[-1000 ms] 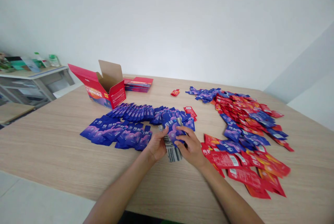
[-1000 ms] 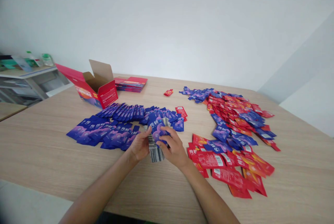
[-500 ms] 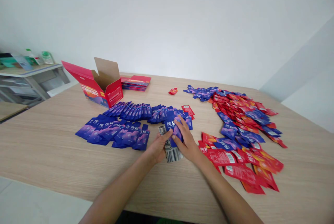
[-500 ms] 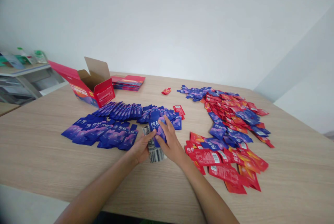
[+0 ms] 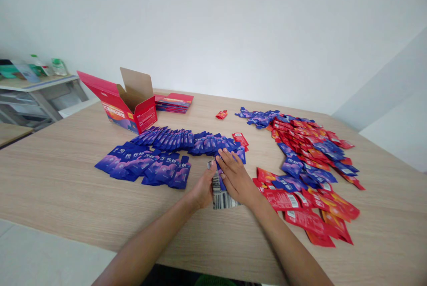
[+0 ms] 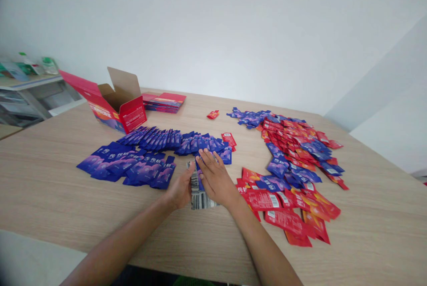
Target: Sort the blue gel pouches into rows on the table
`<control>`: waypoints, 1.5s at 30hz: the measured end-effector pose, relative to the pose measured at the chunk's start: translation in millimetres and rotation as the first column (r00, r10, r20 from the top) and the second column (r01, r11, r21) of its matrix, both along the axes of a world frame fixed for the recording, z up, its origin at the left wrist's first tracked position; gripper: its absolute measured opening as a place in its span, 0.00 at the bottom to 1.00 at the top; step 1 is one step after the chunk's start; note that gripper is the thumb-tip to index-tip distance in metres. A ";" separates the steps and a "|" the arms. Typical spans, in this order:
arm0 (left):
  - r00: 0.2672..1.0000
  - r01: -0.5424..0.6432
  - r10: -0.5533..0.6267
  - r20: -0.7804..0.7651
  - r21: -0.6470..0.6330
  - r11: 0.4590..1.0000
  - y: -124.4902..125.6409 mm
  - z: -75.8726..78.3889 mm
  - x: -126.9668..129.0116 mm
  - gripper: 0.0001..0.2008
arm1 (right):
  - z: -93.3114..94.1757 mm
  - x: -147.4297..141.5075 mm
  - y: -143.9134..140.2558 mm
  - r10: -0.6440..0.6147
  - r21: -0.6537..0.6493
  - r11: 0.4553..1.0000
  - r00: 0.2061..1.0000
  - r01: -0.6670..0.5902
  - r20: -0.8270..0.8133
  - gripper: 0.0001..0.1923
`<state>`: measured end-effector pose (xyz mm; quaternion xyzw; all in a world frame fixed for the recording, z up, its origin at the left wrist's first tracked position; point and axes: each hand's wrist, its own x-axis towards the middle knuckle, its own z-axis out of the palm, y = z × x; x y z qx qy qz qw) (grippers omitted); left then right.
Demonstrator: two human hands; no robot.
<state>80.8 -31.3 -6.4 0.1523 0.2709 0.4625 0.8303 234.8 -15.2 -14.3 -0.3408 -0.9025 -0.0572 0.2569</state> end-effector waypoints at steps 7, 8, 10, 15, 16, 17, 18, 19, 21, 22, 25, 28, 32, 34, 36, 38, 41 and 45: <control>0.991 -0.063 0.065 0.120 -0.024 0.998 18.3 0.3 -23.8 0.27 | 11.9 -2.9 -6.0 0.109 -0.002 0.994 0.983 -0.109 0.146 0.31; 0.985 -0.085 0.087 0.147 -0.018 0.996 21.4 2.2 -29.1 0.27 | 11.5 -4.5 -7.3 0.117 0.007 0.993 0.980 -0.119 0.163 0.31; 0.974 -0.107 0.107 0.201 -0.007 0.994 26.8 5.8 -38.4 0.29 | 8.4 -8.0 -9.3 0.126 0.026 0.991 0.973 -0.133 0.191 0.32; 0.956 -0.127 0.114 0.271 0.031 0.991 30.0 7.3 -45.3 0.31 | -3.1 -13.1 -8.6 0.106 0.113 0.985 0.978 -0.127 0.182 0.33; 0.956 -0.131 0.116 0.270 0.036 0.991 28.5 6.3 -43.4 0.30 | -3.8 -12.8 -7.8 0.103 0.129 0.983 0.979 -0.127 0.176 0.33; 0.958 -0.125 0.110 0.265 0.041 0.991 26.4 5.1 -40.8 0.28 | -3.7 -12.0 -7.1 0.100 0.141 0.982 0.980 -0.125 0.171 0.32; 0.962 -0.107 0.091 0.258 0.047 0.993 23.7 3.6 -37.4 0.27 | -2.7 -10.9 -6.5 0.096 0.147 0.982 0.981 -0.121 0.166 0.32; 0.966 -0.074 0.058 0.252 0.053 0.996 20.7 2.0 -33.7 0.26 | -1.1 -9.4 -5.9 0.089 0.150 0.982 0.983 -0.114 0.160 0.32; 0.968 0.030 -0.041 0.247 0.049 0.998 13.9 -1.5 -25.6 0.25 | 3.2 -6.0 -5.2 0.060 0.154 0.985 0.989 -0.081 0.134 0.32; 0.965 0.086 -0.092 0.247 0.038 0.996 10.4 -3.2 -21.6 0.25 | 5.4 -4.1 -4.9 0.046 0.153 0.986 0.991 -0.064 0.122 0.32; 0.963 0.174 -0.171 0.207 0.003 0.985 1.1 -6.9 -11.8 0.26 | 9.4 1.0 -4.2 0.000 0.130 0.991 0.996 -0.011 0.086 0.33; 0.977 0.196 -0.197 0.075 0.028 0.980 -5.0 -7.3 -6.7 0.28 | 8.2 3.6 -3.1 -0.039 0.091 0.995 0.999 0.037 0.023 0.35; 0.981 0.192 -0.190 -0.033 0.093 0.977 -7.2 -6.0 -3.6 0.29 | 2.0 3.2 -0.4 -0.043 0.106 0.993 0.999 0.045 -0.022 0.42; 0.990 0.144 -0.142 -0.028 0.118 0.983 -6.2 -6.4 -2.8 0.28 | 0.0 2.9 0.7 -0.037 0.133 0.990 0.999 0.037 0.000 0.48; 0.994 0.104 -0.108 0.025 0.125 0.987 -4.3 -7.2 -3.1 0.29 | -0.1 3.3 1.2 -0.020 0.136 0.991 0.999 0.013 0.051 0.53; 0.989 0.100 -0.111 0.101 0.113 0.989 -1.8 -7.2 -5.1 0.31 | 1.0 4.0 1.4 0.012 0.111 0.994 0.995 -0.023 0.102 0.56; 0.978 0.077 -0.092 0.186 0.083 0.994 3.2 -4.0 -11.4 0.32 | 2.3 4.0 1.4 0.059 0.079 0.994 0.988 -0.071 0.142 0.60; 0.973 -0.018 0.007 0.233 0.043 0.999 12.6 4.9 -25.4 0.34 | 1.7 -0.3 -0.9 0.108 0.079 0.990 0.985 -0.119 0.138 0.65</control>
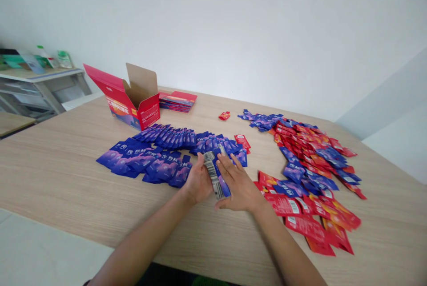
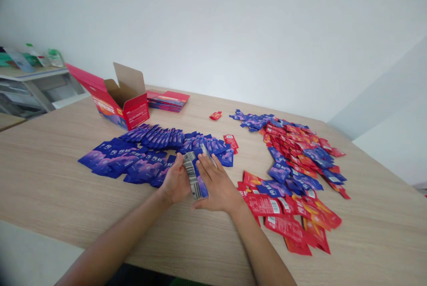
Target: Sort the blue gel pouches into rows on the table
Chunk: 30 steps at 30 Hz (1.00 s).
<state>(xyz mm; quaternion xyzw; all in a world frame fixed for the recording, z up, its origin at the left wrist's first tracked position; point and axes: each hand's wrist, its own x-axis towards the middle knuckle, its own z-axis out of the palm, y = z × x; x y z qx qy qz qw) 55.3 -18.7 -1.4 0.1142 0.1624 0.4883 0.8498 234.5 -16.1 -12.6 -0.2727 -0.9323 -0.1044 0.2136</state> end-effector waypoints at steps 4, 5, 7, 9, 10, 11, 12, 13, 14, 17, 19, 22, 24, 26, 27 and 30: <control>0.998 -0.052 0.051 0.034 0.035 0.998 8.8 7.9 -15.9 0.36 | 1.9 -6.1 -6.6 0.026 -0.017 1.000 1.000 -0.027 -0.012 0.53; 0.998 -0.056 0.054 0.040 0.053 0.997 10.0 9.0 -18.8 0.36 | 2.9 -7.2 -8.4 0.036 -0.019 0.999 0.999 -0.037 -0.018 0.50; 0.997 -0.068 0.065 0.038 0.080 0.994 11.3 9.6 -22.1 0.34 | 4.7 -8.9 -11.5 0.053 -0.035 0.998 0.998 -0.054 -0.035 0.46; 0.996 -0.086 0.085 0.018 0.090 0.992 11.2 8.0 -22.1 0.30 | 5.5 -10.0 -13.4 0.054 -0.076 0.995 0.997 -0.058 -0.053 0.47; 0.996 -0.091 0.091 0.004 0.089 0.992 10.8 6.6 -21.2 0.28 | 5.5 -10.6 -13.9 0.047 -0.102 0.993 0.997 -0.052 -0.058 0.49; 0.996 -0.091 0.093 -0.008 0.085 0.992 10.3 5.0 -19.8 0.26 | 5.1 -11.2 -14.0 0.037 -0.127 0.991 0.997 -0.045 -0.060 0.51; 0.996 -0.088 0.090 -0.020 0.080 0.993 9.7 3.3 -18.2 0.25 | 4.7 -11.8 -14.0 0.028 -0.147 0.988 0.998 -0.036 -0.060 0.53; 0.996 -0.082 0.085 -0.032 0.075 0.994 8.9 1.8 -16.5 0.24 | 4.1 -12.4 -13.8 0.018 -0.163 0.986 0.998 -0.027 -0.059 0.56; 0.996 -0.075 0.078 -0.045 0.071 0.995 8.1 0.7 -14.9 0.23 | 3.6 -13.0 -13.6 0.008 -0.174 0.985 0.998 -0.018 -0.055 0.57; 0.994 -0.057 0.062 -0.087 0.061 0.997 5.5 -0.4 -11.3 0.21 | 3.0 -13.9 -13.2 -0.008 -0.191 0.982 0.999 0.000 -0.043 0.60; 0.992 -0.044 0.049 -0.118 0.047 0.998 3.3 0.2 -9.7 0.21 | 3.3 -13.9 -13.4 -0.014 -0.184 0.983 0.999 0.006 -0.042 0.62; 0.984 -0.019 0.025 -0.176 0.038 0.999 -1.0 0.4 -6.5 0.19 | 4.1 -14.0 -14.2 -0.015 -0.152 0.988 0.999 0.007 -0.052 0.67; 0.976 -0.045 0.056 -0.212 0.056 0.997 -3.7 -0.5 -3.2 0.16 | 4.6 -14.7 -14.9 -0.024 -0.130 0.991 0.999 0.018 -0.049 0.67; 0.965 -0.107 0.124 -0.232 0.084 0.991 -5.0 -1.8 -0.1 0.16 | 4.9 -16.0 -15.6 -0.046 -0.115 0.992 0.998 0.041 -0.041 0.65; 0.960 -0.137 0.156 -0.234 0.093 0.986 -4.8 -2.1 0.9 0.17 | 4.9 -16.8 -15.9 -0.056 -0.111 0.993 0.998 0.051 -0.040 0.63; 0.964 -0.159 0.171 -0.205 0.076 0.984 -0.9 -1.2 -0.4 0.18 | 4.2 -18.8 -16.3 -0.047 -0.096 0.994 0.998 0.043 -0.041 0.59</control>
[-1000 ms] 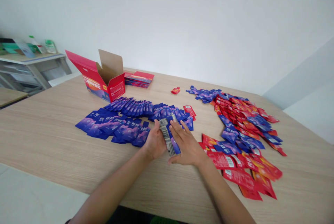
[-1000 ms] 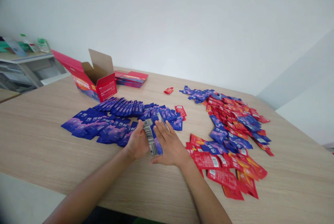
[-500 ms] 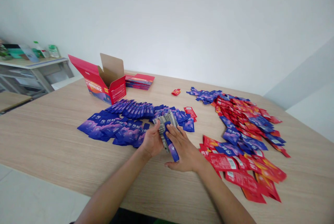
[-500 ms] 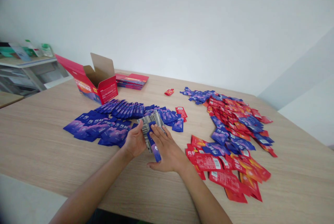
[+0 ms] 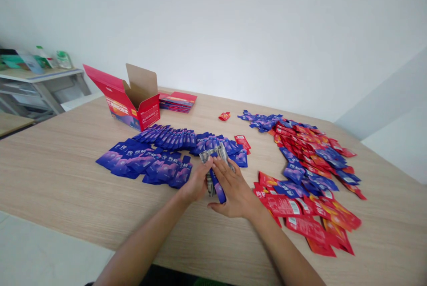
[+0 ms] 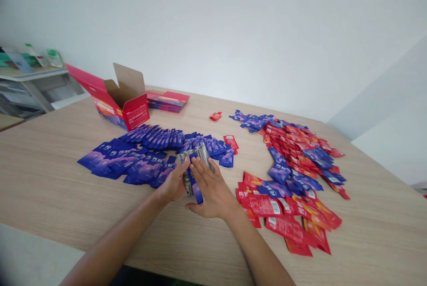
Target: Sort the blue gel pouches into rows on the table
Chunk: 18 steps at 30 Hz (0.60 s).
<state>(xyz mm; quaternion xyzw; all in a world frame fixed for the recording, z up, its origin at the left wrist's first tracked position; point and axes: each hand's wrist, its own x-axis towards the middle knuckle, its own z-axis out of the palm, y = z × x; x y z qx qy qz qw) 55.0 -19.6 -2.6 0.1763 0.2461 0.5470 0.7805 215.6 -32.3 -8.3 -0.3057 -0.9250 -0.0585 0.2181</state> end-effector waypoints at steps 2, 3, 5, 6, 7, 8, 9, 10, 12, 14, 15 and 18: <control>0.999 0.035 -0.034 0.036 -0.022 0.999 3.7 2.5 -4.1 0.21 | -0.8 -0.5 0.0 0.025 0.005 1.000 1.000 -0.025 0.004 0.57; 0.997 0.054 -0.052 0.051 -0.031 0.998 5.3 4.1 -6.6 0.23 | -1.1 -0.4 0.0 0.034 0.004 0.999 0.999 -0.034 0.007 0.56; 0.996 0.068 -0.065 0.068 -0.041 0.997 7.7 7.7 -11.0 0.26 | -1.3 -0.1 -0.3 0.046 0.001 0.999 0.999 -0.046 0.010 0.54; 0.995 0.069 -0.065 0.073 -0.043 0.997 8.4 9.4 -12.5 0.27 | -1.0 0.1 -0.7 0.048 -0.001 0.999 0.999 -0.048 0.010 0.54; 0.995 0.068 -0.064 0.078 -0.044 0.997 8.6 11.0 -13.5 0.28 | -0.5 0.4 -1.1 0.051 -0.005 0.999 0.999 -0.051 0.010 0.54; 0.995 0.066 -0.062 0.084 -0.044 0.997 8.5 12.3 -13.8 0.29 | 0.2 0.8 -1.6 0.052 -0.009 0.999 0.999 -0.052 0.009 0.54; 0.994 0.067 -0.063 0.089 -0.044 0.997 8.1 13.5 -13.7 0.30 | 0.9 1.3 -2.0 0.052 -0.014 0.999 0.999 -0.052 0.008 0.54; 0.993 0.071 -0.067 0.094 -0.043 0.997 7.5 14.4 -13.1 0.30 | 1.5 1.9 -2.2 0.050 -0.020 0.999 0.999 -0.050 0.009 0.53; 0.992 0.079 -0.075 0.103 -0.034 0.996 5.7 15.8 -11.8 0.31 | 1.9 3.4 -2.1 0.048 -0.026 0.999 0.999 -0.048 0.013 0.53; 0.991 0.092 -0.089 0.104 -0.017 0.996 3.8 16.7 -11.2 0.31 | 0.6 4.8 -0.9 0.048 -0.019 0.999 0.999 -0.048 0.020 0.54; 0.990 0.101 -0.100 0.101 -0.008 0.995 3.0 16.9 -11.2 0.31 | -0.6 5.3 0.0 0.047 -0.011 0.999 0.999 -0.046 0.024 0.55; 0.987 0.141 -0.140 0.075 -0.002 0.990 1.6 16.0 -11.5 0.30 | -4.7 5.3 2.8 0.038 0.029 0.999 0.999 -0.039 0.028 0.57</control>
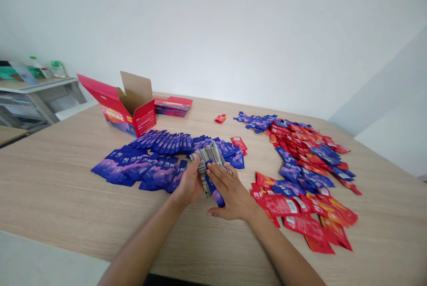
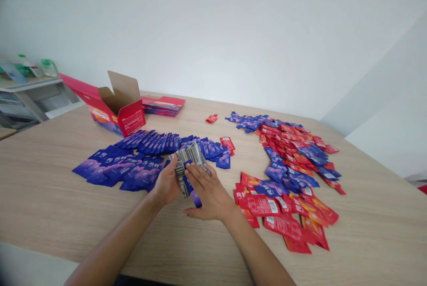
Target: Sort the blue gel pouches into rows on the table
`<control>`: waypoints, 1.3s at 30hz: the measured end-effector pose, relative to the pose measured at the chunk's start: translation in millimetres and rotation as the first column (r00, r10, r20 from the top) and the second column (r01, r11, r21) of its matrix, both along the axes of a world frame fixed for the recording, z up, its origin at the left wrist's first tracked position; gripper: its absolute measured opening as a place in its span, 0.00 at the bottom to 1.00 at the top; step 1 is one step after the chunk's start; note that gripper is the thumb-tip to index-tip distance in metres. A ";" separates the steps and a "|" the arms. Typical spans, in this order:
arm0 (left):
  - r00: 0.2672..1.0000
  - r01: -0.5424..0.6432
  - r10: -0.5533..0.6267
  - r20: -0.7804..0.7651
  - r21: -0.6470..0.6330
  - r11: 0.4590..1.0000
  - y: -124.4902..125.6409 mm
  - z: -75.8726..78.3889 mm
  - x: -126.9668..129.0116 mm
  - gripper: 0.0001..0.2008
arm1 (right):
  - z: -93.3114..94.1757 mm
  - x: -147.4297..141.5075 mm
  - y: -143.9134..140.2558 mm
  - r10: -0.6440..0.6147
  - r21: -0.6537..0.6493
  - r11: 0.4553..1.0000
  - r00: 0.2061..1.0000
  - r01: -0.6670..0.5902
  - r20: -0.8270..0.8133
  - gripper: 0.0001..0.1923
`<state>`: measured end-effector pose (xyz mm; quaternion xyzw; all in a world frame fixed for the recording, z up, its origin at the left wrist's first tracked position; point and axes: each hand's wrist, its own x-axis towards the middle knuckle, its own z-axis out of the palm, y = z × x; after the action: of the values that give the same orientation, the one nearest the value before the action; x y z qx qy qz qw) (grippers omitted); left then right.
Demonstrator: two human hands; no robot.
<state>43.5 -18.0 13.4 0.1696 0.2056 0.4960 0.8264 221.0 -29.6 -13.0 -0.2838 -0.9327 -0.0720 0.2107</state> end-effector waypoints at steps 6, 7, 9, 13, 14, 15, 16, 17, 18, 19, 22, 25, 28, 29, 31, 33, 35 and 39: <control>0.996 -0.014 0.013 -0.084 -0.004 1.000 -1.9 -13.0 8.7 0.25 | -3.3 -3.5 1.3 -0.038 0.017 0.999 0.998 0.039 -0.058 0.54; 0.995 -0.028 0.030 -0.095 0.018 0.999 -2.6 -15.6 10.6 0.23 | -3.7 -4.4 0.9 -0.049 0.020 0.999 0.995 0.051 -0.081 0.54; 0.991 -0.063 0.072 -0.117 0.078 0.995 -3.8 -18.8 13.4 0.22 | -4.6 -6.2 -0.1 -0.064 0.027 0.997 0.990 0.068 -0.127 0.56; 0.986 -0.108 0.122 -0.117 0.118 0.987 -2.9 -15.1 12.0 0.24 | -3.6 -7.1 -2.2 -0.045 0.030 0.998 0.990 0.050 -0.134 0.57; 0.986 -0.119 0.130 -0.108 0.105 0.987 -1.5 -12.8 10.3 0.23 | -2.5 -6.6 -2.5 -0.039 0.025 0.999 0.992 0.043 -0.119 0.55; 0.986 -0.128 0.136 -0.101 0.086 0.988 0.2 -10.6 8.3 0.22 | -1.3 -5.7 -2.6 -0.034 0.017 0.999 0.994 0.036 -0.101 0.52; 0.986 -0.133 0.138 -0.096 0.058 0.989 2.1 -8.8 6.2 0.21 | 0.1 -4.7 -2.6 -0.025 0.011 1.000 0.996 0.026 -0.084 0.49; 0.986 -0.133 0.135 -0.092 0.027 0.991 4.0 -7.6 4.4 0.20 | 1.5 -3.6 -2.3 -0.013 0.006 1.000 0.997 0.013 -0.070 0.45; 0.988 -0.129 0.128 -0.087 -0.004 0.992 5.8 -7.0 2.8 0.20 | 2.7 -2.4 -1.8 0.003 0.006 1.000 0.998 -0.002 -0.060 0.42; 0.990 -0.119 0.116 -0.078 -0.032 0.992 7.3 -7.1 1.8 0.21 | 3.9 -1.3 -1.1 0.021 0.013 1.000 0.998 -0.020 -0.057 0.39; 0.996 -0.082 0.079 -0.046 -0.064 0.995 9.9 -10.1 1.5 0.24 | 6.6 1.5 1.2 0.065 0.035 0.997 0.996 -0.063 -0.069 0.35; 0.995 -0.086 0.084 -0.048 -0.049 0.995 11.7 -12.6 2.2 0.25 | 8.4 3.6 2.6 0.091 0.002 0.996 0.992 -0.091 -0.090 0.34; 0.989 -0.132 0.128 -0.067 -0.058 0.989 15.9 -11.2 -0.6 0.27 | 8.2 6.8 2.8 0.131 -0.109 0.982 0.976 -0.151 -0.172 0.34; 0.986 -0.155 0.150 -0.074 -0.065 0.986 17.8 -10.1 -2.4 0.27 | 7.5 8.1 2.8 0.135 -0.163 0.971 0.963 -0.175 -0.233 0.34; 0.979 -0.191 0.186 -0.085 -0.066 0.979 20.9 -8.3 -6.0 0.27 | 5.3 10.1 3.4 0.069 -0.291 0.935 0.908 -0.203 -0.413 0.31; 0.980 -0.191 0.187 -0.072 -0.048 0.980 21.8 -8.0 -7.5 0.26 | 2.8 9.6 4.5 -0.131 -0.440 0.872 0.762 -0.217 -0.634 0.26; 0.990 -0.135 0.133 -0.047 -0.032 0.990 19.3 -9.7 -4.8 0.26 | 1.3 6.0 6.3 -0.378 -0.554 0.777 0.481 -0.300 -0.791 0.25; 0.998 0.048 -0.048 -0.040 -0.011 0.999 7.0 -16.2 9.9 0.26 | 3.5 -4.0 11.7 -0.600 -0.480 0.640 0.000 -0.600 -0.800 0.36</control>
<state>53.4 -10.9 -2.9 0.1804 0.2208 0.4716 0.8345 217.0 -17.8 -9.5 -0.3009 -0.4091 0.5557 0.6583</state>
